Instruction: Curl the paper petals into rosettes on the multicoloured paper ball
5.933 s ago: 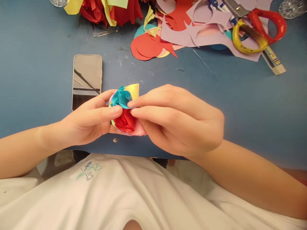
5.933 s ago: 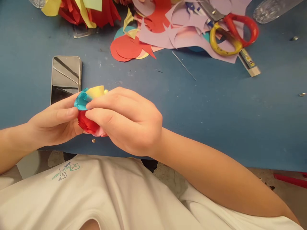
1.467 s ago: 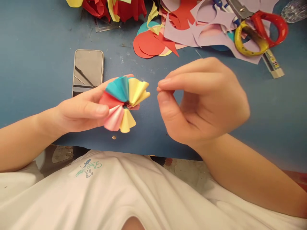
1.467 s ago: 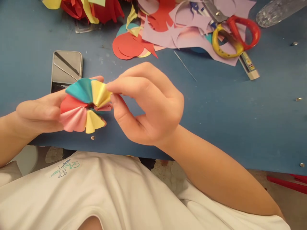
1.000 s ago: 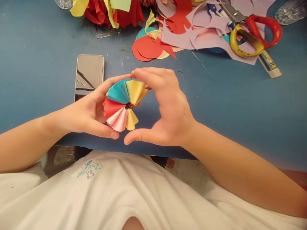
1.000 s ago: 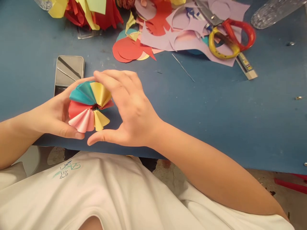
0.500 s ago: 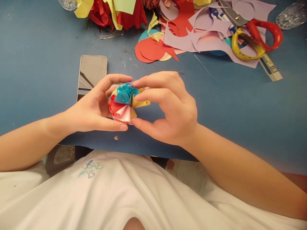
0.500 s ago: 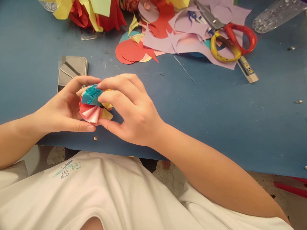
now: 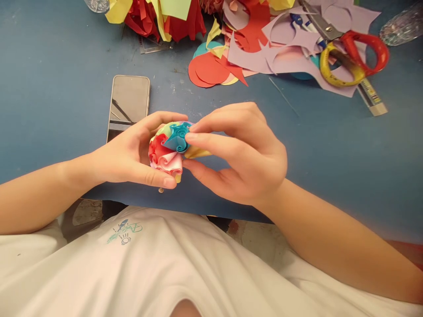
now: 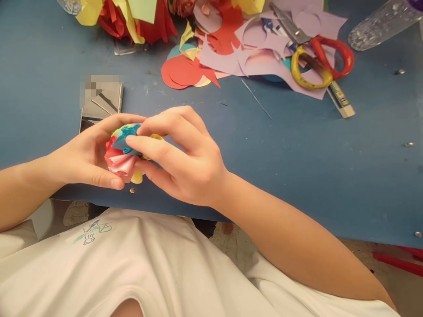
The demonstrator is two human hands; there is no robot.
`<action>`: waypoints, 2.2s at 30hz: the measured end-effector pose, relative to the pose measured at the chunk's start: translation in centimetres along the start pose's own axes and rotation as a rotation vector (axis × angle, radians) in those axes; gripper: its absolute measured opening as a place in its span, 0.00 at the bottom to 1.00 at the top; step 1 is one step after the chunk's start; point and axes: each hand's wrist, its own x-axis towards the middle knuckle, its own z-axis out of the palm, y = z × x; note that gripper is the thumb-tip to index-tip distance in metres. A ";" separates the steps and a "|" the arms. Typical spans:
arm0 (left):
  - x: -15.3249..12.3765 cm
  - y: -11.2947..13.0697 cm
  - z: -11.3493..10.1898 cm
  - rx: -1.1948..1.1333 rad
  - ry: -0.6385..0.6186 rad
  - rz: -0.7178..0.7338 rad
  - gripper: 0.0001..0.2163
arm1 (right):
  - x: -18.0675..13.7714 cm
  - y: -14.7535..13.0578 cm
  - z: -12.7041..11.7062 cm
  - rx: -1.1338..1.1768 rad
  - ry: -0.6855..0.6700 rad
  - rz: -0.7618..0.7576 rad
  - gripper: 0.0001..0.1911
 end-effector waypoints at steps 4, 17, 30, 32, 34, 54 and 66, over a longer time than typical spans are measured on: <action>0.0 -0.1 0.0 -0.007 -0.039 0.000 0.44 | -0.1 -0.4 0.2 0.042 -0.047 0.075 0.11; 0.7 0.7 0.7 0.102 -0.141 -0.022 0.34 | 2.4 -0.9 -1.3 -0.061 -0.234 0.011 0.14; -0.4 1.6 2.3 0.064 0.054 -0.123 0.36 | 4.1 -0.8 -2.4 -0.177 -0.451 -0.053 0.22; -0.5 1.7 2.3 0.088 0.070 -0.120 0.36 | 4.0 -0.8 -2.1 -0.200 -0.405 -0.085 0.21; -0.4 1.7 1.9 0.139 0.065 -0.113 0.36 | 4.0 -0.8 -1.7 -0.211 -0.371 -0.113 0.20; 1.1 0.5 -0.6 0.066 -0.084 -0.023 0.34 | 3.0 -0.5 -0.3 -0.082 -0.204 0.012 0.22; 1.1 -0.7 -0.3 0.139 -0.011 0.263 0.23 | 3.8 -4.8 -2.3 -0.103 -0.465 0.469 0.23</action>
